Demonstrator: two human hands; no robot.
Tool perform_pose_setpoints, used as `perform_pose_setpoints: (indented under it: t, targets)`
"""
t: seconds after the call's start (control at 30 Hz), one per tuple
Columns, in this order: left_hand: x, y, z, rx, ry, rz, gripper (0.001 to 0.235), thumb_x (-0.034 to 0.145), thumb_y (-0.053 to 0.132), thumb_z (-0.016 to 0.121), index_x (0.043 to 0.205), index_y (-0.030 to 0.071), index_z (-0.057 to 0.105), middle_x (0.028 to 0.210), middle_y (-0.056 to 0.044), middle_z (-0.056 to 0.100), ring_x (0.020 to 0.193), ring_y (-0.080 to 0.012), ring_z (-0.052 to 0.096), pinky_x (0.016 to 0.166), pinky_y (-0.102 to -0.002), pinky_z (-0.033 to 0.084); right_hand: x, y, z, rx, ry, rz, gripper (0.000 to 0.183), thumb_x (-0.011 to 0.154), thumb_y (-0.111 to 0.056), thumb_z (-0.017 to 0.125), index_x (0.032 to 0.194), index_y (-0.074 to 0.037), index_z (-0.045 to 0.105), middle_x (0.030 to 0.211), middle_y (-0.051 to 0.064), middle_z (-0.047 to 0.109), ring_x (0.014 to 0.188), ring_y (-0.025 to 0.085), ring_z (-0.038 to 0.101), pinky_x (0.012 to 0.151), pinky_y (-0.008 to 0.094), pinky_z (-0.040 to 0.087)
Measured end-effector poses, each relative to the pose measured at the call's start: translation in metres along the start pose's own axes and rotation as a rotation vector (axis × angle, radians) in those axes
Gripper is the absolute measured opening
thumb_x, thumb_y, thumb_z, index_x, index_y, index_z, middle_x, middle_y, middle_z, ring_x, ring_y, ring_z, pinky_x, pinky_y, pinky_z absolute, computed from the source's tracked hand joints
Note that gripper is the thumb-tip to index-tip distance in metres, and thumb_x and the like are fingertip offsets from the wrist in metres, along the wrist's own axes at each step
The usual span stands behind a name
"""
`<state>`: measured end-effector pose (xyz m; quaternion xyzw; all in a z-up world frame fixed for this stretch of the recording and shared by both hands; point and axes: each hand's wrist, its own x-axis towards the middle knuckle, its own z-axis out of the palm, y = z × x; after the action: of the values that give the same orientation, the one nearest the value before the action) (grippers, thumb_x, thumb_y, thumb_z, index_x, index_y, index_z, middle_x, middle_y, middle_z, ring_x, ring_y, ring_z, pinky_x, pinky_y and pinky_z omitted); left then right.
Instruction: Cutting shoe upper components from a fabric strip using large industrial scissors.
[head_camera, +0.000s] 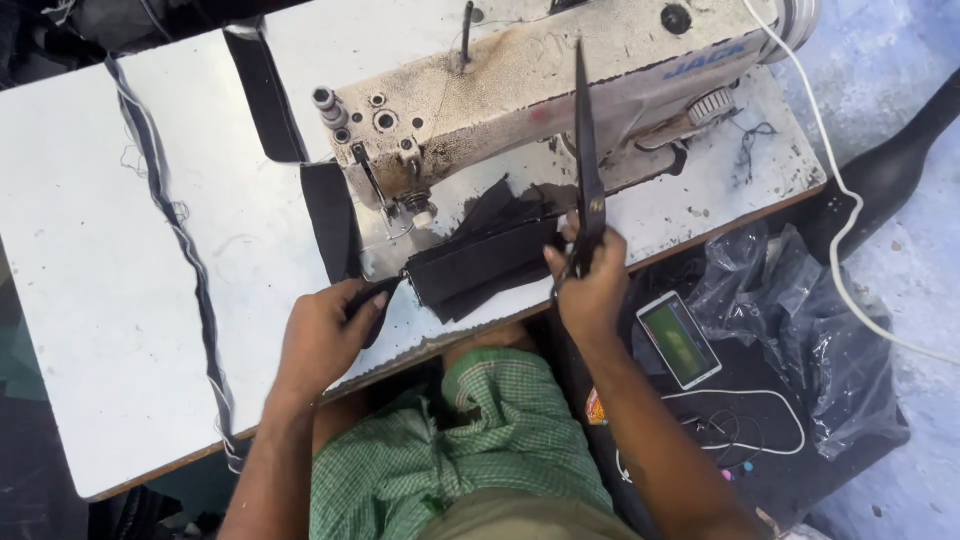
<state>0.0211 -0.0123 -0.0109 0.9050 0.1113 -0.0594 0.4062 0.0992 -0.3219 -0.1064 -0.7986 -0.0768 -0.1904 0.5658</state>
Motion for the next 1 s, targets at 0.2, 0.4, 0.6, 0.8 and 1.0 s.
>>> perform_pose_setpoints:
  t: [0.2, 0.4, 0.6, 0.8, 1.0]
  targets:
    - [-0.004, -0.005, 0.002, -0.165, 0.023, -0.037, 0.023, 0.093, 0.022, 0.071, 0.101, 0.001, 0.076, 0.061, -0.011, 0.069, 0.052, -0.0163, 0.064, 0.052, -0.033, 0.049, -0.072, -0.029, -0.06, 0.106, -0.506, 0.498, 0.066, 0.079, -0.009, 0.087, 0.135, -0.002, 0.052, 0.082, 0.003, 0.064, 0.071, 0.011, 0.061, 0.064, 0.027, 0.052]
    - [-0.006, -0.006, 0.001, -0.258, 0.0, -0.109, 0.025, 0.093, 0.023, 0.071, 0.101, 0.001, 0.077, 0.063, -0.008, 0.07, 0.054, -0.0119, 0.062, 0.05, -0.03, 0.049, -0.118, -0.045, -0.092, 0.575, -1.156, 0.829, 0.073, 0.091, -0.039, 0.073, 0.148, -0.005, 0.043, 0.082, -0.002, 0.054, 0.067, 0.008, 0.053, 0.058, 0.024, 0.045]
    - [-0.008, -0.008, 0.0, -0.253, -0.008, -0.084, 0.025, 0.094, 0.024, 0.071, 0.101, 0.0, 0.077, 0.063, -0.008, 0.069, 0.055, -0.012, 0.061, 0.052, -0.03, 0.049, -0.105, -0.056, -0.061, 0.522, -1.226, 0.794, 0.069, 0.098, -0.047, 0.065, 0.148, -0.002, 0.045, 0.079, 0.0, 0.052, 0.065, 0.008, 0.052, 0.059, 0.024, 0.046]
    - [-0.03, -0.009, -0.008, -0.201, -0.051, -0.001, 0.025, 0.094, 0.02, 0.066, 0.106, 0.001, 0.075, 0.069, -0.009, 0.073, 0.06, -0.0161, 0.065, 0.058, -0.033, 0.053, -0.102, -0.065, -0.045, 0.266, -1.101, 0.842, 0.06, 0.088, -0.026, 0.077, 0.137, -0.003, 0.052, 0.081, 0.005, 0.059, 0.068, 0.011, 0.056, 0.061, 0.028, 0.048]
    - [-0.079, 0.013, 0.021, 0.14, -0.143, 0.352, 0.031, 0.087, 0.01, 0.063, 0.116, 0.006, 0.075, 0.096, -0.013, 0.079, 0.083, -0.0269, 0.076, 0.081, -0.039, 0.058, -0.113, -0.074, -0.019, 0.354, -0.835, 0.643, 0.068, 0.08, -0.009, 0.085, 0.134, -0.001, 0.046, 0.106, 0.007, 0.07, 0.099, 0.014, 0.068, 0.087, 0.032, 0.057]
